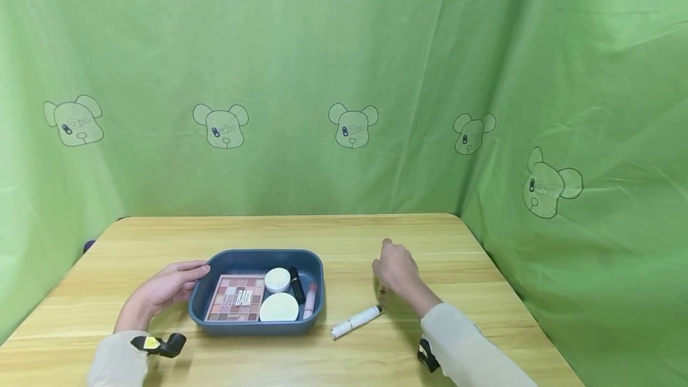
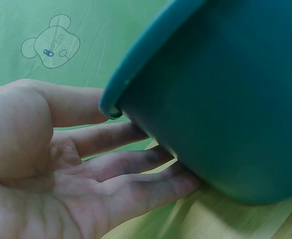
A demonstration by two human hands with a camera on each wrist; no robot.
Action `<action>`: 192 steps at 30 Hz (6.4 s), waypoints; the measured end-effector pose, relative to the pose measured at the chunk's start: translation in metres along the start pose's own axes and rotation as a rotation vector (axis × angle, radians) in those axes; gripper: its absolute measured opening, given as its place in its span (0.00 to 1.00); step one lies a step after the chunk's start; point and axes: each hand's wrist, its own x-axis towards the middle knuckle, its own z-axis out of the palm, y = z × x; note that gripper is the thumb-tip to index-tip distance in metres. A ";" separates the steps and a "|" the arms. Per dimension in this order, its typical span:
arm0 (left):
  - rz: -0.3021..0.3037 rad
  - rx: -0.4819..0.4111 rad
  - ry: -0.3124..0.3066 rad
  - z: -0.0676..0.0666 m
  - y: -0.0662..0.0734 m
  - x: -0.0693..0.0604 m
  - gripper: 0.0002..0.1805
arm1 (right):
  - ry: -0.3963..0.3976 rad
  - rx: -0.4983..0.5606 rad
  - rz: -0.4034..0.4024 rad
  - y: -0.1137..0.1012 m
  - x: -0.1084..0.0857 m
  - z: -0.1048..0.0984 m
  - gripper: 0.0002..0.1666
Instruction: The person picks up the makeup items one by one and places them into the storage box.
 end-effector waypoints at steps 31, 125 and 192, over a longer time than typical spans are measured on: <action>-0.013 -0.002 0.022 0.001 0.000 0.001 0.34 | -0.089 -0.037 0.105 0.016 -0.001 0.016 0.17; -0.006 -0.015 0.021 0.001 0.000 0.001 0.34 | -0.082 0.116 0.009 -0.035 0.004 0.000 0.11; 0.000 0.008 -0.001 0.000 0.000 0.001 0.35 | -0.123 0.013 -0.257 -0.150 -0.015 -0.005 0.11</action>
